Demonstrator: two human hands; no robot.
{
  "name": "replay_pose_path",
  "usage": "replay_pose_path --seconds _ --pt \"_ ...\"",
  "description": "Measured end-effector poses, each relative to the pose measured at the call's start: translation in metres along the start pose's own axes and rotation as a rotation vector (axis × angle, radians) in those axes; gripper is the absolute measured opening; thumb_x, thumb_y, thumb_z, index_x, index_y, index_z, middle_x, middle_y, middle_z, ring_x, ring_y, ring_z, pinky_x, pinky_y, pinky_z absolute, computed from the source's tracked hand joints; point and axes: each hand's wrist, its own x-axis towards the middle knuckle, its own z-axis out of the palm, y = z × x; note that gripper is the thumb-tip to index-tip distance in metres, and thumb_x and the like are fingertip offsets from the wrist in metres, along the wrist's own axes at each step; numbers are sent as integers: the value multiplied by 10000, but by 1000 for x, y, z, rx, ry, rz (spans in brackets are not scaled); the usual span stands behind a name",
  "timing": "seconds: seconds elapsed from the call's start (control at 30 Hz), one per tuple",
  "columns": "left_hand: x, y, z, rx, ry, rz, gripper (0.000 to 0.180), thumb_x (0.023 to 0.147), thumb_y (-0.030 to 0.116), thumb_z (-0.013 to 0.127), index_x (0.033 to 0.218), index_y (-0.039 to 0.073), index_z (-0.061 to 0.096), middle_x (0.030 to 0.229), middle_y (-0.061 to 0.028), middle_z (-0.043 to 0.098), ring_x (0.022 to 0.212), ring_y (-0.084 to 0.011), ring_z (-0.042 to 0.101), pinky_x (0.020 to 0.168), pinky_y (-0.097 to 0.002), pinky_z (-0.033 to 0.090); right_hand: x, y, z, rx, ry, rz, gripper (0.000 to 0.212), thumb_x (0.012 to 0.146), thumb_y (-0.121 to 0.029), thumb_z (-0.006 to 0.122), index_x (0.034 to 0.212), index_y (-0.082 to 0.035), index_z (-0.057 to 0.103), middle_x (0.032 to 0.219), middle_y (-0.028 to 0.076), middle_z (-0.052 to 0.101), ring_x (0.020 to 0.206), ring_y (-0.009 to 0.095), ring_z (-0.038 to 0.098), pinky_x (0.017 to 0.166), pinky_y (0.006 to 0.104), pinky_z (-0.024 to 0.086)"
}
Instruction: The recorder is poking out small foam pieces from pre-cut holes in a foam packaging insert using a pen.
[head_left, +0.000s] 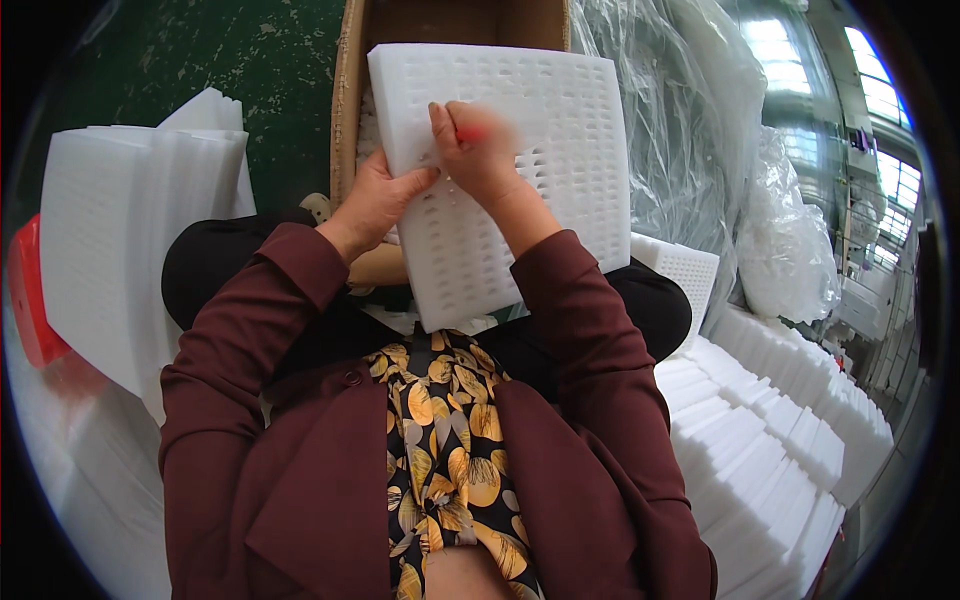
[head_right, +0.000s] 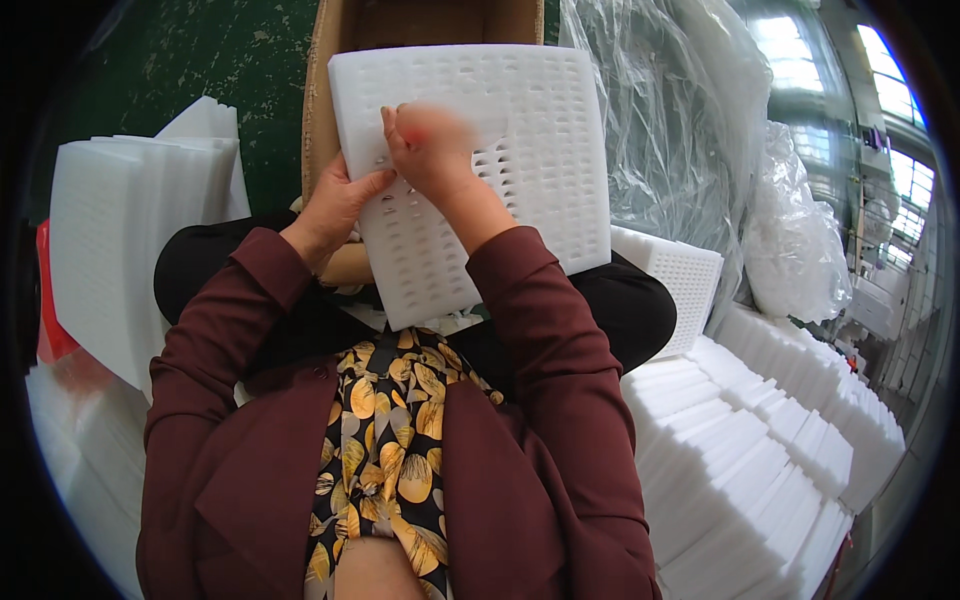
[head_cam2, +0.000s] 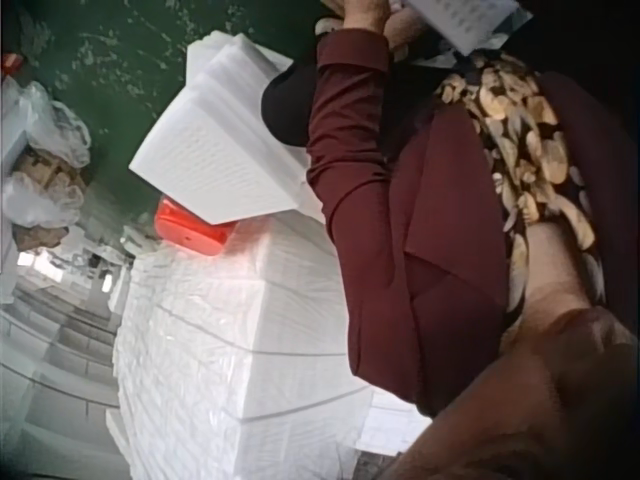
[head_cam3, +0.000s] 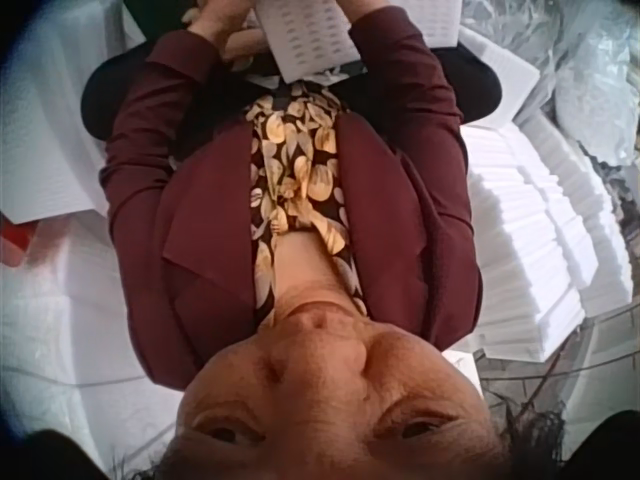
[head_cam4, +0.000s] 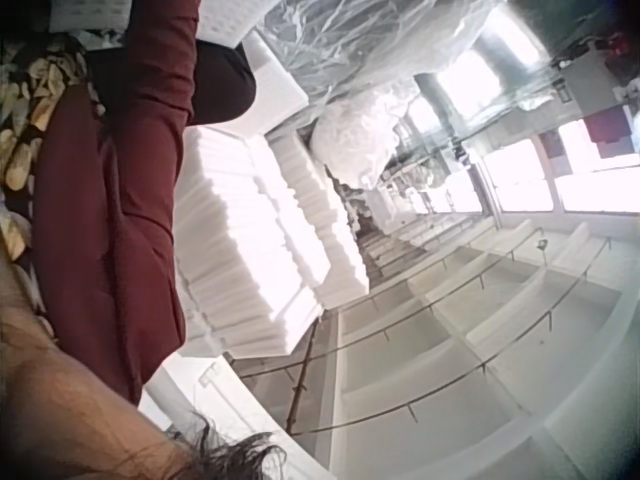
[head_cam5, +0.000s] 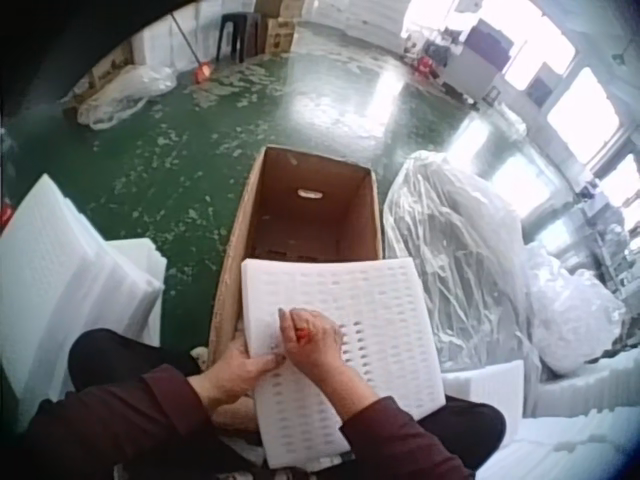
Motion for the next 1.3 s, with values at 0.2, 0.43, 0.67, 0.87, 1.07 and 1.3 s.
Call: replay_pose_path --seconds 0.2,0.43,0.67,0.87,1.07,1.3 --pt "0 0 -3 -31 -9 23 371 833 74 622 1182 42 500 1028 -130 618 851 -183 618 717 -269 525 2 -28 -7 250 3 105 315 906 -158 500 622 -22 496 566 2 489 533 121 400 514 247 367" --pt "0 6 8 66 37 37 367 826 34 614 1172 32 492 1042 -139 616 844 -200 633 745 -303 546 1 -19 9 -64 -97 -58 337 901 -182 513 591 -53 494 538 -7 452 512 101 382 493 242 353" --pt "-7 15 3 -49 -55 -15 386 821 23 610 1187 38 488 1047 -134 614 854 -198 625 736 -287 538 -9 -51 -50 406 84 176 331 929 -158 474 622 -40 506 564 -6 462 535 85 366 522 222 346" --pt "-6 8 9 -52 -107 78 400 820 12 602 1201 41 484 1048 -133 615 858 -195 620 733 -283 531 -15 -60 -29 197 54 -91 312 917 -133 491 620 -37 497 573 -3 467 534 88 371 509 232 343" --pt "-12 7 14 72 -49 91 388 825 22 596 1197 23 487 1051 -136 615 852 -200 622 746 -286 529 -15 -38 -4 -324 -40 -257 289 888 -90 511 607 -24 494 550 0 450 511 105 375 467 248 326" --pt "-19 23 -7 -107 -39 3 383 826 87 634 1177 9 502 1059 -130 609 846 -197 619 752 -284 521 -6 -53 -117 46 302 -93 209 948 -126 412 872 -32 582 854 53 576 720 129 466 694 255 397"
